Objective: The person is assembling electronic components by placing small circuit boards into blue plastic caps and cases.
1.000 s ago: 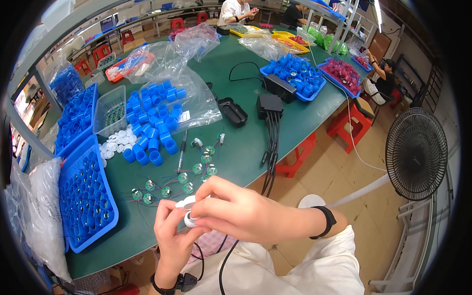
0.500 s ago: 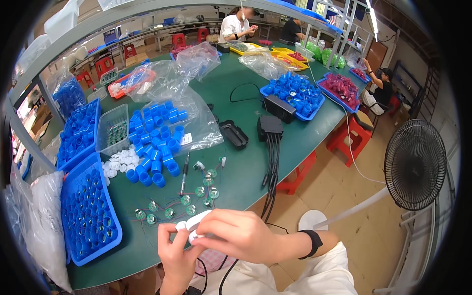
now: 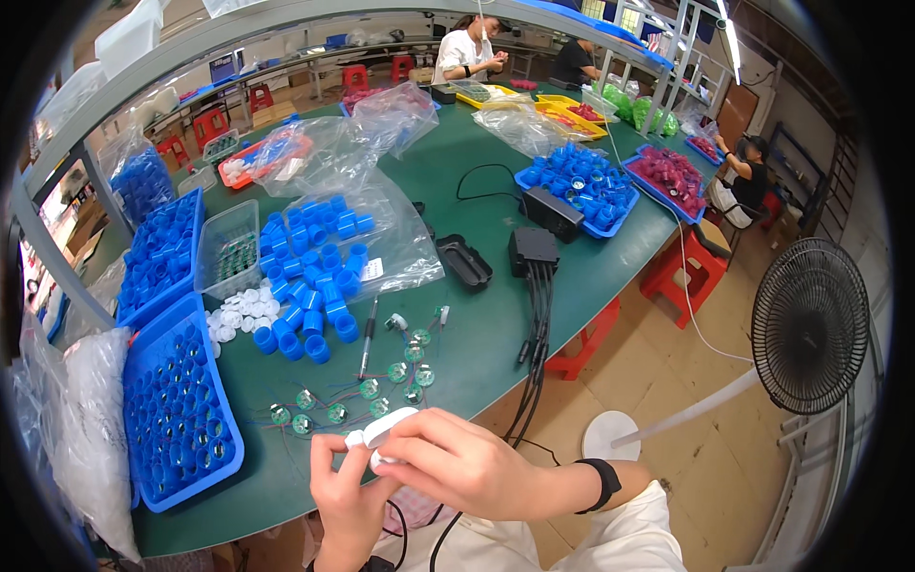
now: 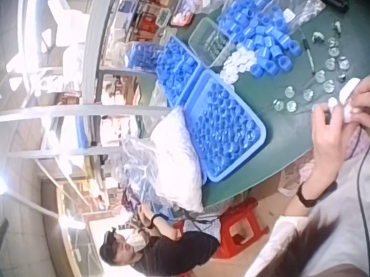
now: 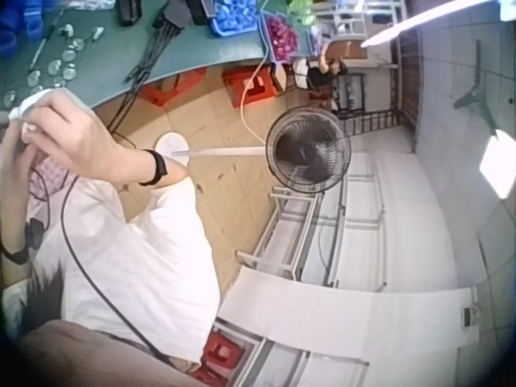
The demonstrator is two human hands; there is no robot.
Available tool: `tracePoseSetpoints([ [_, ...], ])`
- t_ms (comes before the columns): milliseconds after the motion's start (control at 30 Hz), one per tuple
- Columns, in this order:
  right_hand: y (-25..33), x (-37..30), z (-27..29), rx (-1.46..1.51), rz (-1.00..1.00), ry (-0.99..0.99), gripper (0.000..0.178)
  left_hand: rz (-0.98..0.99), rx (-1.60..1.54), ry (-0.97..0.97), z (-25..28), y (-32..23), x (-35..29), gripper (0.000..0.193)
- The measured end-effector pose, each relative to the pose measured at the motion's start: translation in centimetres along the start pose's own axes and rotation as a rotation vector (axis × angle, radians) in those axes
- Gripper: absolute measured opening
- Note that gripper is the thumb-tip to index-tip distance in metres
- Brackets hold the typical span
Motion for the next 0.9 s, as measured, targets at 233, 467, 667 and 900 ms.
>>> tracePoseSetpoints([
  [233, 0.1, 0.3, 1.3, 0.074, -0.078, 0.010, 0.020, 0.076, -0.013, -0.049, 1.0, -0.2, 0.2, 0.042],
  [467, -2.2, 0.5, 2.5, 0.196, -0.292, -0.008, 0.020, 0.043, 0.058, -0.145, 2.2, -0.1, 0.8, 0.043],
  [667, -4.0, -0.3, 2.1, 0.572, -0.490, -0.063, 0.015, -0.005, 0.054, -0.187, 2.1, -0.6, 0.6, 0.044],
  [900, -3.9, -0.6, 1.1, 0.504, -0.467, -0.065, 0.017, -0.091, 0.095, -0.175, 1.5, -0.8, 0.2, 0.047],
])
Point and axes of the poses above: each hand's wrist, its own x-axis towards the middle knuckle, its own z-axis out of the back of the hand, y = z × x, the point moved 7 cm from there along x, towards the middle knuckle, and after that the axes turned 8 degrees about -z, right-handed, at the moved point
